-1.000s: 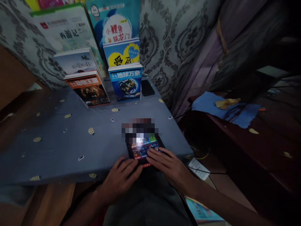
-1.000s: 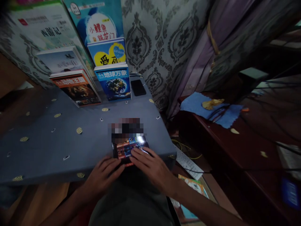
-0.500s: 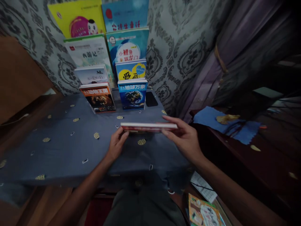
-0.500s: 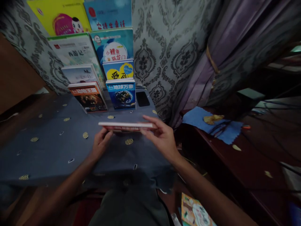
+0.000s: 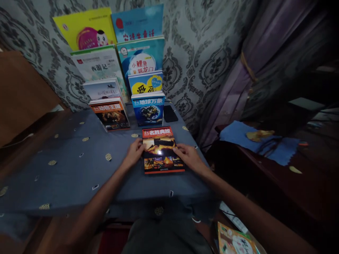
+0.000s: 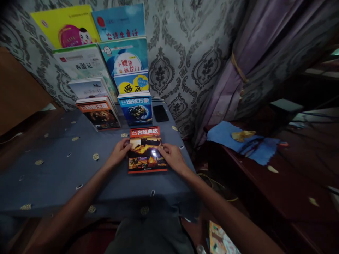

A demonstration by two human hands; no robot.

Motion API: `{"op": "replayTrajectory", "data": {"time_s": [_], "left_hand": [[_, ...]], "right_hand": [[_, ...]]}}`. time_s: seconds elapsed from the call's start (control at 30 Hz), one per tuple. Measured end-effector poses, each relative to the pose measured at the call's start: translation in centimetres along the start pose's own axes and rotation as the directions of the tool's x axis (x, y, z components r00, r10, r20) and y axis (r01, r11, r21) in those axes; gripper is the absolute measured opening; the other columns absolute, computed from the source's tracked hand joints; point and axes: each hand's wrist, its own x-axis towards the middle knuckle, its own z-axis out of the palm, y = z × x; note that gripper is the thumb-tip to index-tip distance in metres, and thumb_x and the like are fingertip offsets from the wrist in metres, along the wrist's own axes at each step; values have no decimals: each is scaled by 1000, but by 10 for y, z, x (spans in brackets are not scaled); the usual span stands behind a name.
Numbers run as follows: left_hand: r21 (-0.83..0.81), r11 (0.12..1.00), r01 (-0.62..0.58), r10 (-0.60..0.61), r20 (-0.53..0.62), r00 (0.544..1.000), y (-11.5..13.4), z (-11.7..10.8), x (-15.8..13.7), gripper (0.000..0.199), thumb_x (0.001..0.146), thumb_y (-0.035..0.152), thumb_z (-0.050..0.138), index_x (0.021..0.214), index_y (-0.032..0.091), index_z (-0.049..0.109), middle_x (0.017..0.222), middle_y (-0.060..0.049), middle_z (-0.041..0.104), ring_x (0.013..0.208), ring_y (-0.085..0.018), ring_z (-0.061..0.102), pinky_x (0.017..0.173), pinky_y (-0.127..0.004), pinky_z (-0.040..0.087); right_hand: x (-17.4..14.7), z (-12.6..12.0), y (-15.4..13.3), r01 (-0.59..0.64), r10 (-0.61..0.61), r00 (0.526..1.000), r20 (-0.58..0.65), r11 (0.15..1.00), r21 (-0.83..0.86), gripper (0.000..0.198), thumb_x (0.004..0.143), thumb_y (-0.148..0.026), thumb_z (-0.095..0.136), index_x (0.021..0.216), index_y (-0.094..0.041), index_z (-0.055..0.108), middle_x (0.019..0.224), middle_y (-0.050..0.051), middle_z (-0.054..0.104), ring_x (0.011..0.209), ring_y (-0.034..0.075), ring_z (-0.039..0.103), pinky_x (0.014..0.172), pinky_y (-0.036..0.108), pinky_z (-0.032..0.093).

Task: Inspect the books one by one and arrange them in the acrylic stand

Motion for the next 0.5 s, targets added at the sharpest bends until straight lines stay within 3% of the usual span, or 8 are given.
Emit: {"op": "replayTrajectory", "data": {"time_s": [0.1,0.23,0.3,0.37,0.5], "left_hand": [[428,894,-131,148,-8,989,-2,-10,-6,26,90,27,55,113,19,64,84,-3,65,83,-21,64,82,-35,53],[594,766,-245,274,43,961,5,-13,-5,25,96,24,49,115,19,64,109,-10,66,103,-24,63,95,-39,52],[614,734,-290,303,86,949,7,-10,-1,27,98,23,46,117,17,63,116,-11,66,112,-25,60,100,-41,50],[638,708,-302,298,118,947,5,-6,3,29,99,25,45,122,15,61,127,-14,64,122,-27,57,105,-44,47],[667,689,-284,247,151,957,-2,1,8,38,100,27,46,134,13,54,148,-18,54,139,-30,48,112,-49,41]], "right_hand": [[-4,-6,3,-7,7,1000,-3,948,-319,39,93,-41,55,118,-15,70,69,4,74,65,23,69,59,31,49],[-9,-11,-4,-12,3,1000,-16,780,-626,35,95,-40,53,114,-19,73,80,9,77,74,27,72,61,32,47],[-8,-8,-10,10,-37,999,-25,743,-670,36,98,-39,48,117,-20,73,86,11,79,79,29,74,65,35,50],[-2,4,-16,118,-152,988,3,754,-646,38,100,-34,43,123,-19,70,99,12,79,91,30,74,76,37,55],[28,43,-28,444,-440,888,136,742,-502,46,103,-28,35,142,-18,55,135,13,68,125,26,64,103,43,52]]}}
